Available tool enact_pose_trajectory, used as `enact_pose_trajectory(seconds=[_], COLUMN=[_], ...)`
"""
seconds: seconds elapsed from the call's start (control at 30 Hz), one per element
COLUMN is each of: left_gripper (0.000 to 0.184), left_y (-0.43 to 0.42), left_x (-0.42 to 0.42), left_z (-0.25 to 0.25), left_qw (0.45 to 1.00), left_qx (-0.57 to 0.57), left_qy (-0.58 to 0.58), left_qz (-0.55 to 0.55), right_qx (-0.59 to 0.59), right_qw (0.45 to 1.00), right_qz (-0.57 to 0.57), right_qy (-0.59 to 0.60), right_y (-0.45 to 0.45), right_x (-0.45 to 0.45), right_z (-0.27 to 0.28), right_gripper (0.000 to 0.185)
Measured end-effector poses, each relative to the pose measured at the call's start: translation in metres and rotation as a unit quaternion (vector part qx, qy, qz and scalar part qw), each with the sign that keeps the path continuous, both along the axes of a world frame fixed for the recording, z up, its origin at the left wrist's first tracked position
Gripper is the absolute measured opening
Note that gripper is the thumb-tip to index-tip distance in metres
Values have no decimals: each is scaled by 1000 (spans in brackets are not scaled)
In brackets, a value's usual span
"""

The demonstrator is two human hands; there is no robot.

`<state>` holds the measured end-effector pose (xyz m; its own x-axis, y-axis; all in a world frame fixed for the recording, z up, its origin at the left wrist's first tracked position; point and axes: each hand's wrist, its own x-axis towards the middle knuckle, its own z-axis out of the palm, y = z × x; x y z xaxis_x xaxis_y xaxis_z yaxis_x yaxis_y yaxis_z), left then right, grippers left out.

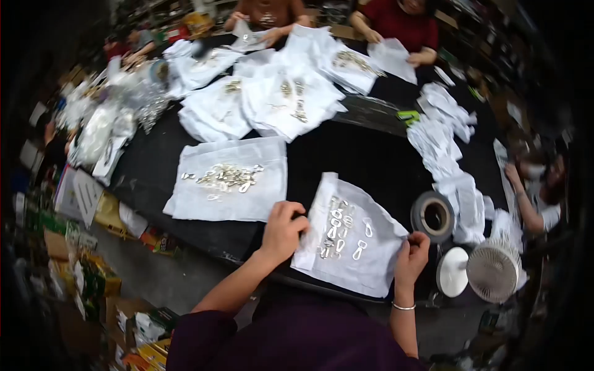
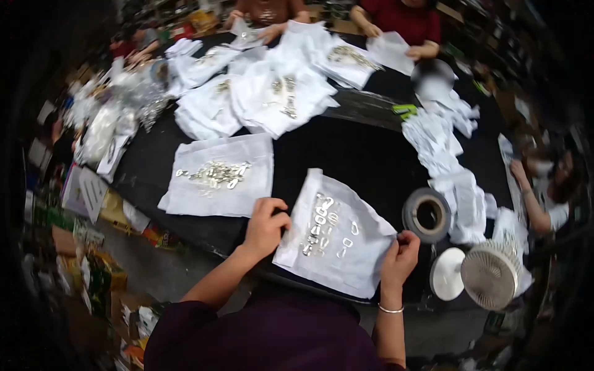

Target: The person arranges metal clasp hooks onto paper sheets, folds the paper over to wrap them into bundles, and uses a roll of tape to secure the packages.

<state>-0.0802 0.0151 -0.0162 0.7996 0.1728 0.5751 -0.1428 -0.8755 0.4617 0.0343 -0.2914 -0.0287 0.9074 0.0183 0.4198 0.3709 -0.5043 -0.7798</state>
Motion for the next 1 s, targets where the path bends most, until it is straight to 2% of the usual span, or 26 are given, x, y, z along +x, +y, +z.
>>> enact_pose_trajectory(seconds=[0.03, 0.07, 0.17, 0.23, 0.3, 0.33, 0.43, 0.5, 0.57, 0.6, 0.63, 0.7, 0.73, 0.77, 0.8, 0.9, 0.93, 1.0], left_gripper=[13, 13, 22, 21, 20, 20, 18, 13, 11, 10, 12, 17, 18, 19, 21, 21, 21, 21], left_y=[-2, -9, -17, -4, 19, 26, 42, 34, -5, -20, -21, -12, -2, 6, 14, 40, 43, 37], left_x=[0, 0, 2, -1, -5, -8, -26, -28, -22, -18, -15, -14, -14, -18, -24, -34, -33, -27], left_z=[1, 5, 12, 12, 11, 11, 16, 21, 41, 50, 46, 35, 29, 26, 26, 27, 25, 22], left_qw=[999, 1000, 979, 973, 980, 979, 987, 990, 992, 987, 985, 984, 985, 983, 978, 984, 987, 991], left_qx=[-23, -25, 93, 103, 33, 36, -18, -22, -10, 46, 75, 111, 118, 114, 105, 62, 34, -4], left_qy=[-23, 3, 53, 72, 87, 88, 148, 130, 97, 100, 107, 115, 119, 141, 163, 123, 105, 91], left_qz=[-6, -15, -171, -194, -178, -180, -63, -53, -75, -116, -112, -74, -39, 16, 72, 113, 113, 100], right_qx=[-51, -86, -156, -173, -183, -184, -188, -187, -233, -257, -280, -253, -239, -150, -63, -92, -165, -249], right_qw=[998, 994, 969, 964, 964, 966, 968, 969, 962, 957, 951, 962, 963, 985, 982, 987, 983, 957], right_qz=[-9, 6, 171, 190, 187, 175, 164, 162, 137, 127, 120, 80, 96, 77, 61, 65, 79, 87], right_qy=[-41, -64, -85, -62, -47, -43, -10, -2, 26, 38, 48, -64, -73, 44, 166, 116, -20, -122], right_y=[3, 8, 30, 26, 16, 10, -2, 3, 13, 19, 24, 23, 24, 21, 17, 14, 15, 12], right_x=[-11, -22, -54, -55, -52, -48, -44, -41, -39, -37, -34, -17, -12, -13, -13, -4, 1, 3], right_z=[9, 17, 36, 18, 4, 1, 9, 15, 22, 25, 26, 11, 14, 22, 22, 2, -5, -14], right_gripper=[33, 33, 37, 42, 48, 49, 53, 54, 56, 57, 58, 58, 58, 57, 57, 53, 49, 42])
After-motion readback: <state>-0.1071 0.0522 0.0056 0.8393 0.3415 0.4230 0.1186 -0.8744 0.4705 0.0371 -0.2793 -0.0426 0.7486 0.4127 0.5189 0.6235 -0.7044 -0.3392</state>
